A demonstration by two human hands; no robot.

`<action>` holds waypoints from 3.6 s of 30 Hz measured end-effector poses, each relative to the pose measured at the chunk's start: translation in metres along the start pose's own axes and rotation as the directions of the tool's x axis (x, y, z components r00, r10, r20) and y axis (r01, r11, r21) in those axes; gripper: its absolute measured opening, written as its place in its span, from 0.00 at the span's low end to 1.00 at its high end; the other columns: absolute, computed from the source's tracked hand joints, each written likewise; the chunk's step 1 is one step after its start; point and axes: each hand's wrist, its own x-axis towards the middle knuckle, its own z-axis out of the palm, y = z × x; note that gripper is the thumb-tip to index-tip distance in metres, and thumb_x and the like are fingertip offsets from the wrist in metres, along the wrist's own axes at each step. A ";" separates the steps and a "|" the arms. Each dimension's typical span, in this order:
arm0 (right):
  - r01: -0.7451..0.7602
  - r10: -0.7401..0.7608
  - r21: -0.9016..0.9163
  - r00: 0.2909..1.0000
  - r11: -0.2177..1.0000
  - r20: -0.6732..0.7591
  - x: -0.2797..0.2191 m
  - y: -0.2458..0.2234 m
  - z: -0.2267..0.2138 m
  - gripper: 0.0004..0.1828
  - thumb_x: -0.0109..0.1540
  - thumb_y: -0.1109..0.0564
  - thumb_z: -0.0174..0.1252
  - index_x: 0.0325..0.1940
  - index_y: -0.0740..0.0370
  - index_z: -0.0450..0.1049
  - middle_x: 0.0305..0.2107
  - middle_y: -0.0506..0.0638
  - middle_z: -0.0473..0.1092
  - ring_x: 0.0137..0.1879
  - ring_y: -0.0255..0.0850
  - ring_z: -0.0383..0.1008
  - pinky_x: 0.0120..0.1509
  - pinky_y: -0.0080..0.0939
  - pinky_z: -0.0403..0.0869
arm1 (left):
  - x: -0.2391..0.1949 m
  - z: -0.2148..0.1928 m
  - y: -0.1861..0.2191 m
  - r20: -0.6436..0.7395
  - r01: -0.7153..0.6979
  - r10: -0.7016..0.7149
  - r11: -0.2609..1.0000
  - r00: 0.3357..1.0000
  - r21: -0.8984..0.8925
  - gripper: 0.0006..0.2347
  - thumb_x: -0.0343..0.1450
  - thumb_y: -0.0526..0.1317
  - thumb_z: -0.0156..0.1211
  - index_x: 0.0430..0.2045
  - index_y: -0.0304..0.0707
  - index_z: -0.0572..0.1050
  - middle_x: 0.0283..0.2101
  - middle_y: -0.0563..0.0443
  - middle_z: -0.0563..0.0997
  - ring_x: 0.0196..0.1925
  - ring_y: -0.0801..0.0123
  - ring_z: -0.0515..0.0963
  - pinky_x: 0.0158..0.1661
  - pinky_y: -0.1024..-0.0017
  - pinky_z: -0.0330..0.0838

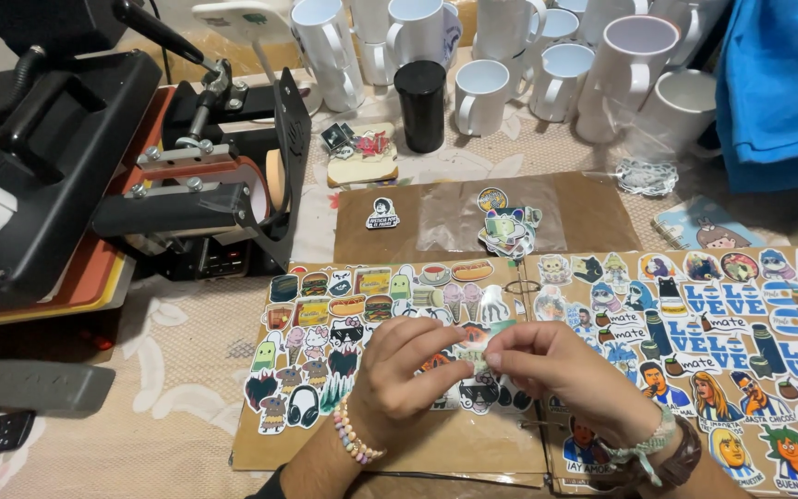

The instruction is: Peeling stickers and adhering them into a binder

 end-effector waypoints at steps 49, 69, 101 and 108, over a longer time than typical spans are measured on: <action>0.630 -0.821 -0.721 0.222 -0.291 0.525 -0.019 -0.028 0.010 0.09 0.67 0.61 0.52 0.47 0.62 0.75 0.37 0.54 0.75 0.41 0.48 0.77 0.45 0.46 0.77 | -0.029 0.028 -0.001 0.742 0.453 -0.668 -0.644 0.060 -0.617 0.06 0.63 0.26 0.67 0.31 0.29 0.81 0.40 0.39 0.85 0.35 0.62 0.83 0.44 0.68 0.82; 0.709 -0.890 -0.698 0.255 -0.094 0.379 -0.020 -0.026 0.016 0.06 0.62 0.59 0.60 0.42 0.62 0.76 0.34 0.52 0.75 0.35 0.45 0.75 0.40 0.42 0.73 | -0.014 0.018 0.001 0.379 0.748 -0.682 0.384 0.625 -0.541 0.09 0.64 0.37 0.70 0.38 0.44 0.84 0.42 0.51 0.86 0.49 0.70 0.82 0.54 0.73 0.74; 0.678 -0.833 -0.629 0.547 0.381 0.085 -0.014 -0.018 0.023 0.03 0.62 0.58 0.64 0.38 0.59 0.78 0.30 0.47 0.77 0.34 0.41 0.76 0.41 0.39 0.72 | -0.016 0.018 0.005 0.399 0.866 -0.830 0.184 0.390 -0.465 0.21 0.60 0.29 0.71 0.49 0.36 0.80 0.37 0.46 0.87 0.40 0.71 0.83 0.46 0.74 0.79; 0.649 -0.742 -0.559 0.665 0.516 0.088 -0.012 -0.012 0.019 0.03 0.63 0.54 0.63 0.38 0.54 0.78 0.31 0.44 0.77 0.35 0.37 0.76 0.43 0.37 0.72 | -0.020 0.023 0.003 0.201 0.674 -0.663 0.604 0.721 -0.424 0.03 0.64 0.30 0.67 0.28 0.34 0.83 0.32 0.47 0.85 0.36 0.66 0.82 0.42 0.74 0.77</action>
